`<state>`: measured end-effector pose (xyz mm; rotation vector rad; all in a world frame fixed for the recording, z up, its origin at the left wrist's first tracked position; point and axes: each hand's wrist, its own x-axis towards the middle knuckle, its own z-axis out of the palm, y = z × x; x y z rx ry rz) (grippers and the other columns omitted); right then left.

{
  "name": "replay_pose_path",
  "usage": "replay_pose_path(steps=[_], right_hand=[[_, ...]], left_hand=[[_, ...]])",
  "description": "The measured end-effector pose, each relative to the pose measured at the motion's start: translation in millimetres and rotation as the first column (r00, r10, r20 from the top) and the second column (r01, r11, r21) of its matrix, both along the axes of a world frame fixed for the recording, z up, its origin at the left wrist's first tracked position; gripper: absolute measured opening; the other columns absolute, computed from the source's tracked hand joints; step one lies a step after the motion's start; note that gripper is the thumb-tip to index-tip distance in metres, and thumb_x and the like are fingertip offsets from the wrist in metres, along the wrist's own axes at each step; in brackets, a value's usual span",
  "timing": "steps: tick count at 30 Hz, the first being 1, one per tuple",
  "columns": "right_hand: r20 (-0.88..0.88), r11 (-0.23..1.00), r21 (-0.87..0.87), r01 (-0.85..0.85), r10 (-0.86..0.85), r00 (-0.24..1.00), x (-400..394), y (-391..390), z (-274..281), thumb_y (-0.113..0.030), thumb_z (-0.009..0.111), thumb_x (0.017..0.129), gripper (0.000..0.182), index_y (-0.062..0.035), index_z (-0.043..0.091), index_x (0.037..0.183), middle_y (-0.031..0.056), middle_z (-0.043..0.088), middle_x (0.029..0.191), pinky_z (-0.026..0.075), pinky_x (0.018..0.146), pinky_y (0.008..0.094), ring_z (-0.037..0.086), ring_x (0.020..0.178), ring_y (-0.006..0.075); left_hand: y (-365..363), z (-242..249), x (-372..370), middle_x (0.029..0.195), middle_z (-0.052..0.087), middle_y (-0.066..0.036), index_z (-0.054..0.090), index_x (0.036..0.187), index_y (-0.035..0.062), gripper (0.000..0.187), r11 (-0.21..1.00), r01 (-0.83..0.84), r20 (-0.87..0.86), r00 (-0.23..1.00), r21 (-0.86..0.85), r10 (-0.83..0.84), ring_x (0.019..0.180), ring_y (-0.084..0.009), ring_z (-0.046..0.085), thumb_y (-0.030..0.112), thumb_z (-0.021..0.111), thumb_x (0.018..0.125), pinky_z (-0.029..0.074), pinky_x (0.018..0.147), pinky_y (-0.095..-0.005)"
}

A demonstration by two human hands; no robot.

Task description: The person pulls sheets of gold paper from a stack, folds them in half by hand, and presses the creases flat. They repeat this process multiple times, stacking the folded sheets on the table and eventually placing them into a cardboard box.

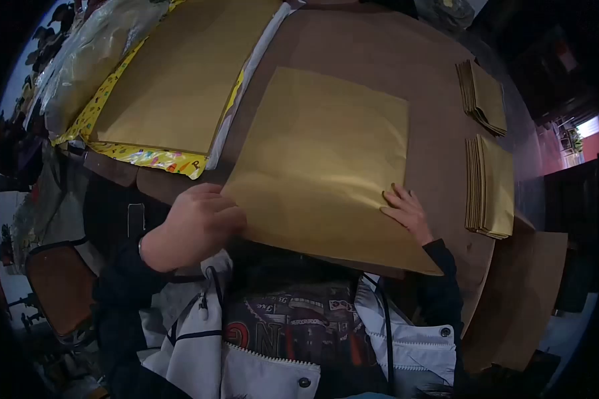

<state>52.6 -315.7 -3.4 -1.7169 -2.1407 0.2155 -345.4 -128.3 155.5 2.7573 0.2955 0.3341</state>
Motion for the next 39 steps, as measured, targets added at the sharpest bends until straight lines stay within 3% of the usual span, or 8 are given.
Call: replay_pose_path(steps=[5,10,14,16,20,25,35,39], right_hand=[[-0.286,0.994,-0.047,0.098,-0.107,0.952,-11,-12,1,-0.014,0.065,0.083,0.014,-0.0124,0.069,0.097,0.0051,0.067,0.113,0.03,0.105,0.0593,0.052,0.124,0.0269],[-0.393,0.905,0.071,0.419,-0.361,0.846,-41,-3,27,-0.009,0.06,0.087,0.014,0.0028,0.066,0.091,0.0163,0.069,0.09,0.05,0.07,0.0343,0.066,0.082,0.0298],[-0.672,0.743,-0.117,0.658,-0.548,0.499,-44,0,3,-0.013,0.059,0.091,0.017,0.0028,0.066,0.094,0.012,0.066,0.081,0.049,0.069,0.0287,0.06,0.076,0.0118],[-0.516,0.692,-0.22,0.687,-0.68,0.52,-45,4,10,-0.016,0.055,0.094,0.026,0.0,0.061,0.113,0.0171,0.067,0.087,0.05,0.07,0.0331,0.064,0.076,0.0221],[-0.537,0.616,-0.288,0.734,-0.738,0.409,-56,13,29,-0.016,0.059,0.092,0.043,0.0046,0.046,0.128,0.0164,0.066,0.086,0.049,0.071,0.0287,0.063,0.079,0.0178],[-0.376,0.667,0.035,0.744,-0.681,0.628,-44,19,8,-0.016,0.057,0.091,0.019,-0.0017,0.064,0.1,0.0236,0.063,0.084,0.049,0.085,0.044,0.06,0.079,0.0392],[-0.164,0.689,0.057,0.723,-0.708,0.687,-36,24,16,-0.017,0.056,0.091,0.017,-0.0031,0.065,0.095,0.0187,0.065,0.071,0.048,0.089,0.0497,0.063,0.065,0.0357],[-0.133,0.678,0.076,0.731,-0.72,0.682,-35,26,19,-0.019,0.056,0.092,0.02,-0.0021,0.065,0.098,0.0198,0.067,0.077,0.047,0.092,0.0493,0.065,0.069,0.0354]], left_hand=[[23,51,16,0.066,0.054,-0.01,0.056,0.076,0.0075,0.012,0.999,-0.013,-0.093,0.996,0.042,0.017,0.069,-0.0308,0.058,0.007,0.064,0.067,0.046,0.062,-0.0393],[95,53,72,0.075,0.062,-0.015,0.059,0.081,0.0031,0.016,0.991,-0.128,-0.127,0.983,0.041,0.132,0.076,-0.037,0.06,0.016,0.068,0.076,0.047,0.065,-0.0438],[156,30,108,0.074,0.061,-0.02,0.059,0.077,-0.0002,0.022,0.948,-0.172,-0.319,0.944,-0.268,0.081,0.071,-0.0351,0.06,0.019,0.069,0.077,0.047,0.064,-0.0388],[182,6,131,0.074,0.061,-0.02,0.059,0.076,-0.0012,0.024,0.95,-0.194,-0.375,0.922,-0.245,0.092,0.071,-0.035,0.06,0.02,0.069,0.077,0.047,0.064,-0.0388],[208,-54,169,0.072,0.06,-0.022,0.057,0.072,-0.0032,0.032,0.943,-0.232,-0.413,0.903,-0.238,0.118,0.073,-0.036,0.06,0.025,0.071,0.074,0.046,0.066,-0.0416],[230,-113,188,0.074,0.06,-0.021,0.06,0.076,-0.0012,0.03,0.962,-0.23,-0.439,0.886,-0.146,0.145,0.072,-0.0352,0.059,0.027,0.071,0.075,0.045,0.065,-0.0429],[233,-119,207,0.081,0.064,-0.016,0.065,0.083,0.0048,0.02,0.984,-0.17,-0.199,0.967,-0.053,0.156,0.081,-0.0368,0.061,0.024,0.068,0.076,0.048,0.071,-0.0435],[245,-121,216,0.081,0.066,-0.017,0.066,0.086,0.0048,0.021,0.962,-0.258,-0.377,0.903,-0.092,0.207,0.08,-0.0359,0.063,0.024,0.068,0.076,0.049,0.071,-0.0428]])
